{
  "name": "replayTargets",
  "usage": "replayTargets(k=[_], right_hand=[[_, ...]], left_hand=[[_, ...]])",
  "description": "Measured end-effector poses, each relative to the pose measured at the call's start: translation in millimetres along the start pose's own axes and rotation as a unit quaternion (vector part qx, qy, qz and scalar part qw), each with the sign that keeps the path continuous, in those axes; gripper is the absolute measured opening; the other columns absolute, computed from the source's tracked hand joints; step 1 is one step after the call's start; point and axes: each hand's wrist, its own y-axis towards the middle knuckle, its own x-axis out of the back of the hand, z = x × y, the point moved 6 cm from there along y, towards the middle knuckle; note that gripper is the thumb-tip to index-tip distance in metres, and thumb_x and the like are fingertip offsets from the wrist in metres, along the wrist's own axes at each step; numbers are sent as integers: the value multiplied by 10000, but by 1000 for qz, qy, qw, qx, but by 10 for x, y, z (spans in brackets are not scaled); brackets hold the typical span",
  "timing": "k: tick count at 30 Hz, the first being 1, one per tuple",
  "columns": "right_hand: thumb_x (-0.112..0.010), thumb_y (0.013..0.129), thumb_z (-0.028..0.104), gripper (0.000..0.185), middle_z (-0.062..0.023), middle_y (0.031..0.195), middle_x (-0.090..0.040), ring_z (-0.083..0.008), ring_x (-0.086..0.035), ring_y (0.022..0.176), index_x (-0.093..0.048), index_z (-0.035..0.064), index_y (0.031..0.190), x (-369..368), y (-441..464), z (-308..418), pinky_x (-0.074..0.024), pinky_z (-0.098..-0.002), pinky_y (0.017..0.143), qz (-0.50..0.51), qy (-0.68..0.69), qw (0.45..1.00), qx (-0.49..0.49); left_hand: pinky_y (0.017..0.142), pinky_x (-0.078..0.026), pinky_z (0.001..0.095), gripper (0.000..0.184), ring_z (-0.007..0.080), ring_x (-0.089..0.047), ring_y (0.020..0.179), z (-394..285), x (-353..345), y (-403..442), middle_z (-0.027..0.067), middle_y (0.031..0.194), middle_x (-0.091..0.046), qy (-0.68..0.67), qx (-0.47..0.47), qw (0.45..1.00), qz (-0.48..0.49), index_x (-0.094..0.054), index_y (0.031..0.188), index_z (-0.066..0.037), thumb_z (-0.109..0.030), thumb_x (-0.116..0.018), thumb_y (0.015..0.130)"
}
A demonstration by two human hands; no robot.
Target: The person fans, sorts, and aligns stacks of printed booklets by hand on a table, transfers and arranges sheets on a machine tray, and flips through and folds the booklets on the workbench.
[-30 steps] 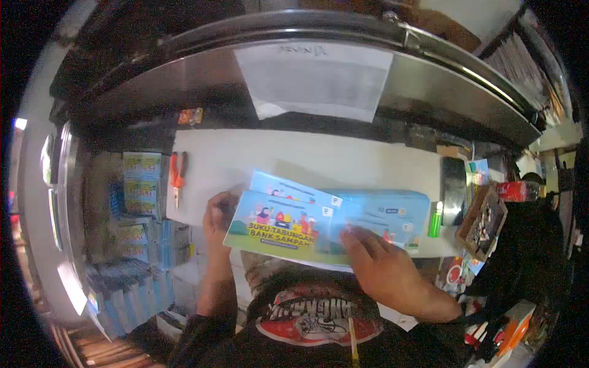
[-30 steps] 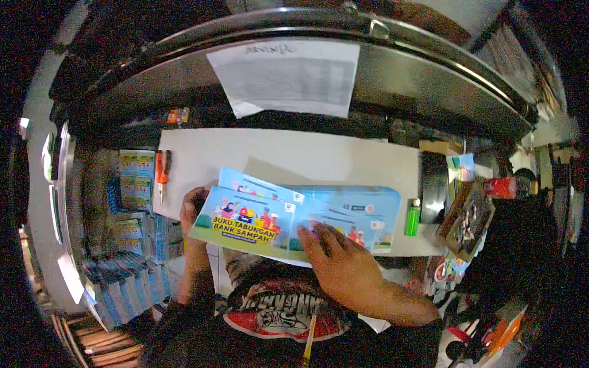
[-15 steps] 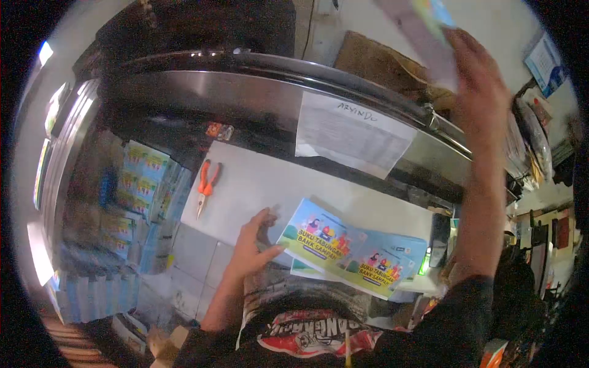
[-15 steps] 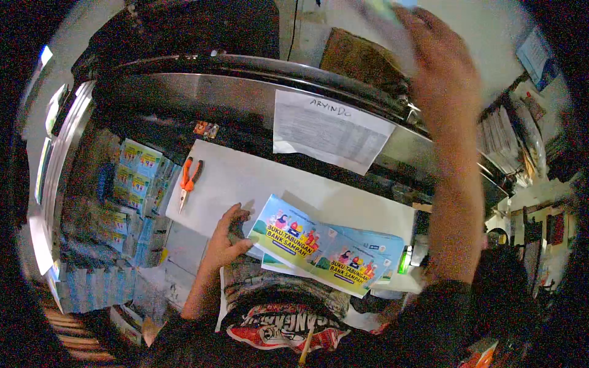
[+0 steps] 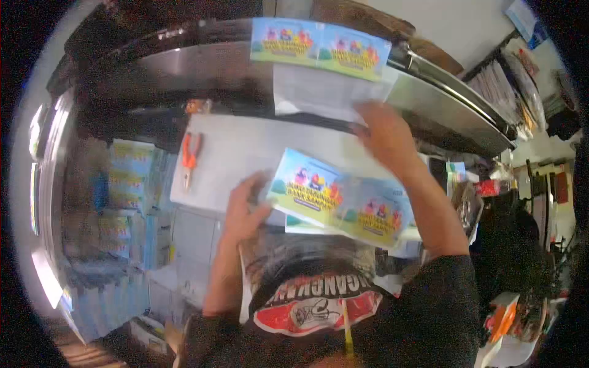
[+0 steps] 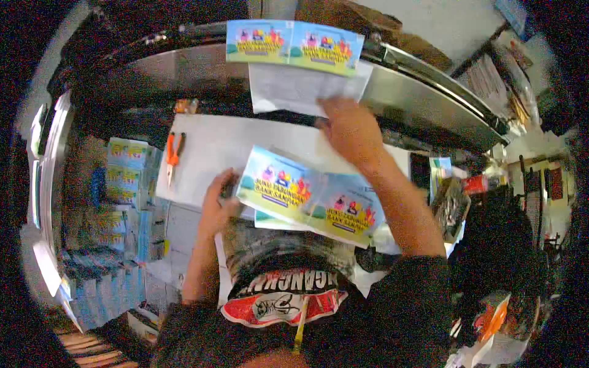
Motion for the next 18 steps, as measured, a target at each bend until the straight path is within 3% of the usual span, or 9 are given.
replayTargets(k=[1,2,4,7,9,13,15,18], right_hand=[[-612,831,452,601,-122,1316,-503,-321,-505,1153,-517,86,1298,-43,-626,456,-445,-481,912,137,-25,990,-2],[-607,815,521,681,-126,1403,-419,-320,-416,1262,-494,79,1320,-82,-965,626,-365,-500,1014,148,-27,989,16],[-602,818,524,663,-129,1428,-398,-316,-371,1309,-508,80,1301,-187,-1384,763,-302,-508,1068,81,11,995,57],[-599,806,539,669,-128,1441,-387,-315,-340,1333,-515,84,1289,-254,-1729,783,-283,-518,1078,120,-18,992,28],[-633,793,492,648,-126,1428,-398,-307,-350,1324,-519,83,1283,-279,-1898,748,-278,-516,1086,114,12,993,13],[-689,753,349,609,-136,1367,-440,-313,-377,1295,-525,41,1252,-267,-1930,777,-338,-501,1056,83,13,996,11],[-700,738,302,599,-141,1337,-459,-315,-392,1278,-527,25,1240,-248,-1886,790,-362,-495,1040,80,8,997,9],[-679,745,268,566,-147,1292,-478,-317,-409,1251,-526,3,1221,-238,-1825,810,-413,-489,996,80,14,996,21]], left_hand=[[978,-422,377,596,259,-539,1146,126,-23,-32,161,1257,-564,-138,-9,989,-42,-440,1327,20,-307,-636,869],[984,-410,374,595,252,-540,1122,190,-11,-26,158,1216,-568,-146,-28,988,-48,-435,1334,25,-365,-574,907],[990,-398,372,607,245,-541,1098,208,-10,1,155,1176,-571,-155,-48,986,-49,-430,1341,29,-423,-512,945],[964,-412,363,614,233,-556,1049,274,-10,-9,155,1143,-585,-158,-7,985,-70,-446,1325,33,-463,-471,963],[940,-422,357,602,224,-563,1022,291,-21,-20,142,1113,-598,-69,-47,994,-64,-464,1313,23,-469,-463,965],[927,-425,352,586,217,-565,1018,241,-29,10,133,1097,-601,-48,-39,996,-61,-485,1297,6,-476,-461,964],[913,-429,320,409,187,-558,1047,196,-12,-16,114,1122,-605,-65,-8,996,-63,-478,1294,11,-216,-485,954],[917,-431,324,397,189,-570,1031,253,-3,-32,108,1096,-618,-29,15,996,-81,-492,1283,3,-193,-500,939]])
